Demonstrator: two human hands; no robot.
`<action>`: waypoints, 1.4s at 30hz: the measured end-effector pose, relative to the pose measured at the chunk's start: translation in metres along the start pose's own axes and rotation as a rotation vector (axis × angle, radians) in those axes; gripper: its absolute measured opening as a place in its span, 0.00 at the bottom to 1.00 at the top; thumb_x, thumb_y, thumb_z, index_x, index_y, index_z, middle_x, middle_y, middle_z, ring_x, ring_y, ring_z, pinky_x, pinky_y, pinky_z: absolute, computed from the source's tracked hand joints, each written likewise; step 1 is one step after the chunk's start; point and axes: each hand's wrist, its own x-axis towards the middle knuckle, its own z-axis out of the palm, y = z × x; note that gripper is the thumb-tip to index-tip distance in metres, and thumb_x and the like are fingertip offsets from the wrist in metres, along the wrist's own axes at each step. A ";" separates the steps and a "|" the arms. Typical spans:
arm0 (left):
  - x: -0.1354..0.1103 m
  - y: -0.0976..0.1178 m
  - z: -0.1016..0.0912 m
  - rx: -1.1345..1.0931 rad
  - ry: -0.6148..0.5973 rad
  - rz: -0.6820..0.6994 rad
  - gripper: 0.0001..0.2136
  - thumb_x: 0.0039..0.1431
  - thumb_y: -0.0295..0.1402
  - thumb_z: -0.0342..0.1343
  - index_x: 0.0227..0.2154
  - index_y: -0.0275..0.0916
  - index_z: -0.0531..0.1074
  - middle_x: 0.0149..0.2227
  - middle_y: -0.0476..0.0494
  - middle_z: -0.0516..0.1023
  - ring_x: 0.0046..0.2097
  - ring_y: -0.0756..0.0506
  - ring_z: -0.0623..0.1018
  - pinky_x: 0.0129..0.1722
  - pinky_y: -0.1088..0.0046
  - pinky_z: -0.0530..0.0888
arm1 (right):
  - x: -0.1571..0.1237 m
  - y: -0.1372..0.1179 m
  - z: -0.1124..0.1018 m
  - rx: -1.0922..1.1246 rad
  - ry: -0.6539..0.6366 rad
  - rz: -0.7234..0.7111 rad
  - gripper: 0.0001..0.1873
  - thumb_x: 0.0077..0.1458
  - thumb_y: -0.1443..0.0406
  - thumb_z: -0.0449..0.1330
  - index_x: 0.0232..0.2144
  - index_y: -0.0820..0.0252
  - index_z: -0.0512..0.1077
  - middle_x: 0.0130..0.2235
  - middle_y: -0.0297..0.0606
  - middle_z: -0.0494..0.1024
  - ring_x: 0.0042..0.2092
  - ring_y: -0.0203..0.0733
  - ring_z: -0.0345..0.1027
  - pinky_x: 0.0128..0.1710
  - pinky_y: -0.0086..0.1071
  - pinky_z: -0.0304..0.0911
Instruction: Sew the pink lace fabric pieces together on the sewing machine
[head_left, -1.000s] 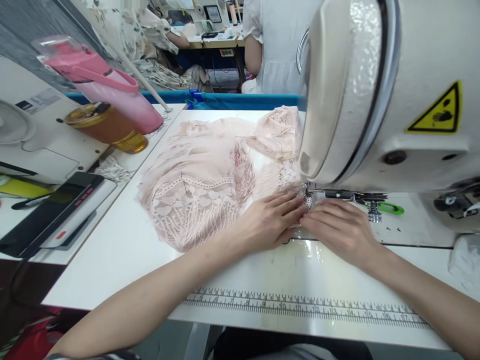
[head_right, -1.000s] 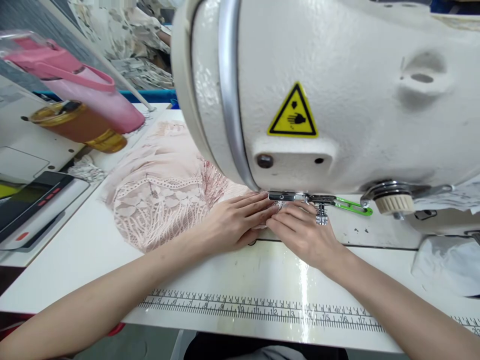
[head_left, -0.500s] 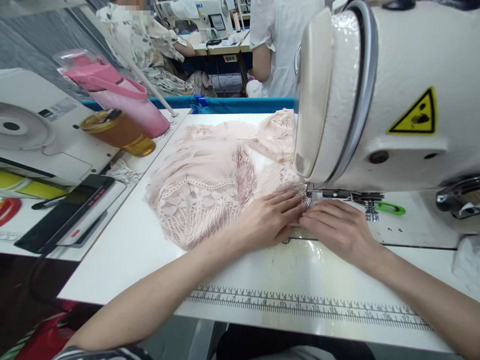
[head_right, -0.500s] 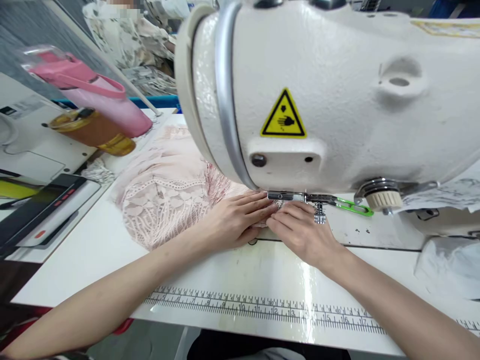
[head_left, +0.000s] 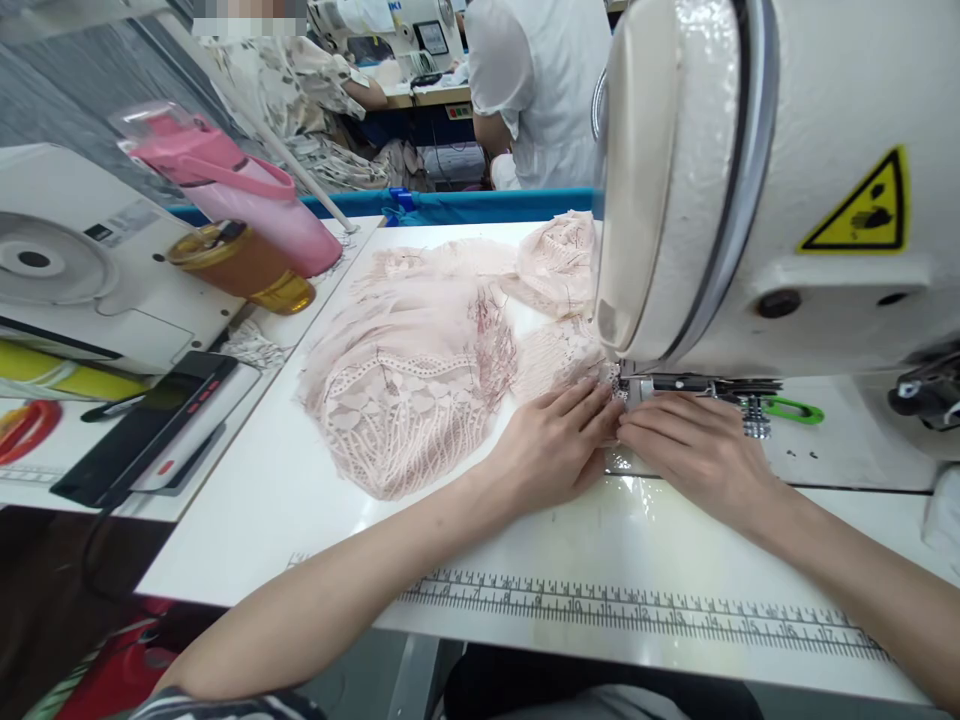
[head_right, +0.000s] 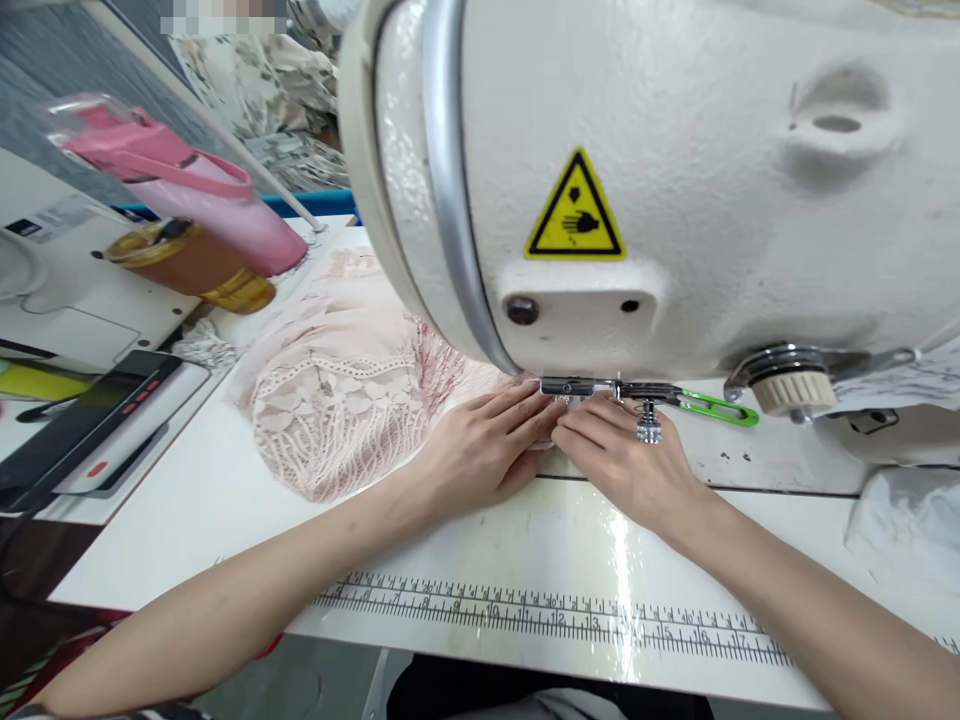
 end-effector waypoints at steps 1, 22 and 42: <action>0.000 0.001 0.000 -0.003 0.000 -0.005 0.19 0.63 0.32 0.46 0.53 0.30 0.69 0.55 0.37 0.72 0.58 0.40 0.70 0.57 0.61 0.71 | 0.000 0.001 0.000 0.001 -0.013 0.004 0.13 0.61 0.70 0.52 0.40 0.54 0.75 0.39 0.34 0.79 0.46 0.38 0.69 0.45 0.32 0.64; 0.004 0.006 -0.003 -0.039 0.019 -0.063 0.17 0.63 0.31 0.45 0.52 0.32 0.70 0.54 0.37 0.73 0.59 0.39 0.70 0.53 0.61 0.74 | -0.001 0.005 -0.009 -0.109 0.025 0.107 0.17 0.63 0.67 0.46 0.41 0.52 0.75 0.42 0.31 0.80 0.35 0.40 0.72 0.31 0.35 0.65; -0.007 0.009 0.009 0.193 0.127 0.064 0.14 0.67 0.30 0.46 0.50 0.36 0.73 0.53 0.47 0.75 0.55 0.47 0.74 0.56 0.69 0.69 | -0.021 0.010 0.007 -0.139 0.129 0.055 0.18 0.58 0.65 0.54 0.49 0.45 0.74 0.46 0.33 0.79 0.38 0.41 0.75 0.31 0.32 0.68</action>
